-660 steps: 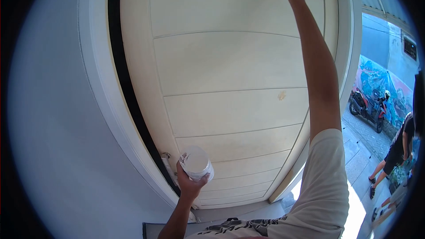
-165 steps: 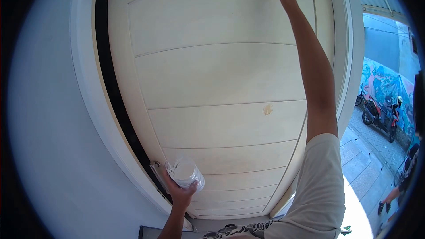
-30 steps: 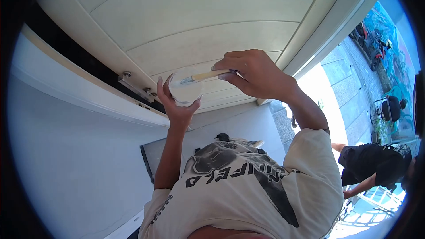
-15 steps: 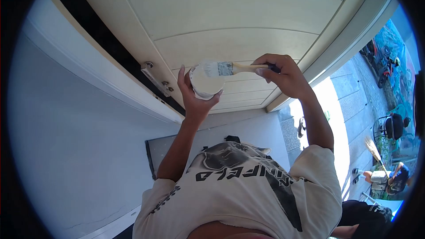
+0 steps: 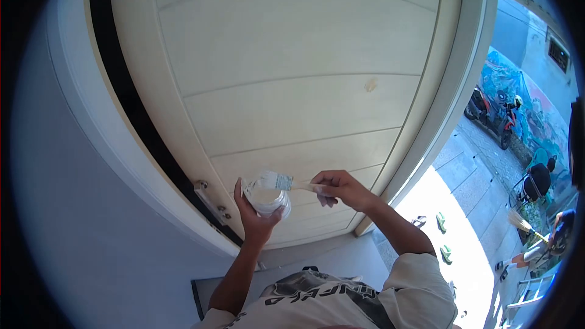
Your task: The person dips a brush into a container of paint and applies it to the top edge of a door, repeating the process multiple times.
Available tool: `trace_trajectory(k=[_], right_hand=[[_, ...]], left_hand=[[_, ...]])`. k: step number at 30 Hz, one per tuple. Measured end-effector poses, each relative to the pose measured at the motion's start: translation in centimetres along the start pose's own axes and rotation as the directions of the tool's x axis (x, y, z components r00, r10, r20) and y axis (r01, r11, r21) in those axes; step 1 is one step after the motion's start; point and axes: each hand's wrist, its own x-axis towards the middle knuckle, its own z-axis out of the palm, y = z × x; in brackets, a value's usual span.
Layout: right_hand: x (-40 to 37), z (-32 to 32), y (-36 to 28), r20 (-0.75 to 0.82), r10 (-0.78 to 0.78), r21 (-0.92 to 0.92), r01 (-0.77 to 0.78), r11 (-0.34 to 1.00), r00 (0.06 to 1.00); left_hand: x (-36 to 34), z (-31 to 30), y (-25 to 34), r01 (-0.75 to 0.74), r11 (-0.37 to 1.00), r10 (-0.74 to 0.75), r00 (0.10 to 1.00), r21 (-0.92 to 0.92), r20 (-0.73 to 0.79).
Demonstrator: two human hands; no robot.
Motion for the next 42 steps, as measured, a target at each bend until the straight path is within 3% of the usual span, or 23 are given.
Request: trace_trajectory(k=[3,8,11,14,16,20,23,26,27,30,32,33,35,36,38,39,40,42], right_hand=[[0.5,-0.7,-0.5,0.036,-0.035,0.015,0.035,0.999,0.999],[1.3,-1.5,-1.5,0.071,0.003,0.05,-0.006,0.999,0.997],[1.8,-2.2,-1.6,0.09,0.039,0.062,-0.044,0.997,0.995],[2.2,-2.6,-2.5,0.073,0.038,0.191,-0.051,0.98,0.997],[2.4,-4.0,-4.8,0.07,-0.028,0.326,0.004,0.945,0.997],[3.7,-8.8,-12.3,-0.12,-0.341,0.222,0.36,0.906,0.932],[3.7,-13.1,-20.3,-0.261,-0.597,0.025,0.624,0.781,0.759],[4.0,-18.9,-28.3,-0.41,-0.784,-0.218,0.784,0.581,0.467],[4.1,-20.5,-30.4,-0.43,-0.827,-0.364,0.769,0.526,0.362],[3.8,-24.5,-36.5,-0.416,-0.905,-0.728,0.564,0.39,0.09],[3.7,-27.7,-39.6,-0.357,-0.934,-0.856,0.409,0.315,-0.028],[3.8,-29.6,-40.9,-0.357,-0.934,-0.856,0.409,0.315,-0.028],[4.1,-33.7,-43.1,-0.293,-0.946,-0.931,0.265,0.25,-0.14],[3.8,-35.9,-44.1,-0.293,-0.946,-0.932,0.265,0.249,-0.14],[3.3,-39.4,-45.0,-0.212,-0.95,-0.975,0.108,0.192,-0.23],[3.1,-38.1,-44.7,-0.289,-0.911,-0.957,0.096,0.272,-0.295],[3.4,-38.9,-44.7,-0.289,-0.91,-0.957,0.098,0.273,-0.295],[4.4,-40.0,-44.6,-0.37,-0.777,-0.88,-0.078,0.469,-0.509]], left_hand=[[1.0,0.5,0.1,-0.071,0.997,0.071,0.997,-0.034,0.005],[2.1,1.1,-1.0,0.018,0.991,-0.02,1.0,-0.129,-0.015],[2.6,1.9,-0.7,-0.007,0.984,0.004,1.0,-0.176,-0.016],[3.0,2.6,-0.6,0.035,0.975,-0.043,0.999,-0.219,-0.032],[3.1,2.8,-1.2,0.027,0.979,-0.035,0.999,-0.203,-0.035],[3.1,3.3,-1.7,0.025,0.981,-0.03,0.999,-0.194,-0.026],[3.0,3.6,-2.0,0.04,0.986,-0.046,0.999,-0.16,-0.03],[2.7,4.0,-2.5,0.08,0.976,-0.088,0.996,-0.201,-0.032],[2.7,4.0,-2.9,0.081,0.976,-0.089,0.996,-0.201,-0.032],[2.6,4.2,-3.5,0.054,0.988,-0.059,0.998,-0.148,-0.029],[2.6,4.6,-3.5,0.058,0.988,-0.064,0.997,-0.143,-0.039],[2.6,4.7,-3.5,0.059,0.988,-0.065,0.997,-0.143,-0.039],[2.7,4.9,-3.6,0.052,0.986,-0.061,0.997,-0.16,-0.048],[2.7,5.0,-3.6,0.052,0.986,-0.06,0.997,-0.16,-0.048],[2.8,5.0,-4.0,0.044,0.986,-0.055,0.997,-0.161,-0.062],[2.8,5.0,-4.2,0.044,0.986,-0.055,0.997,-0.16,-0.061],[2.9,5.0,-4.4,0.03,0.989,-0.04,0.997,-0.146,-0.068],[2.7,5.1,-4.4,0.019,0.991,-0.03,0.997,-0.131,-0.078]])
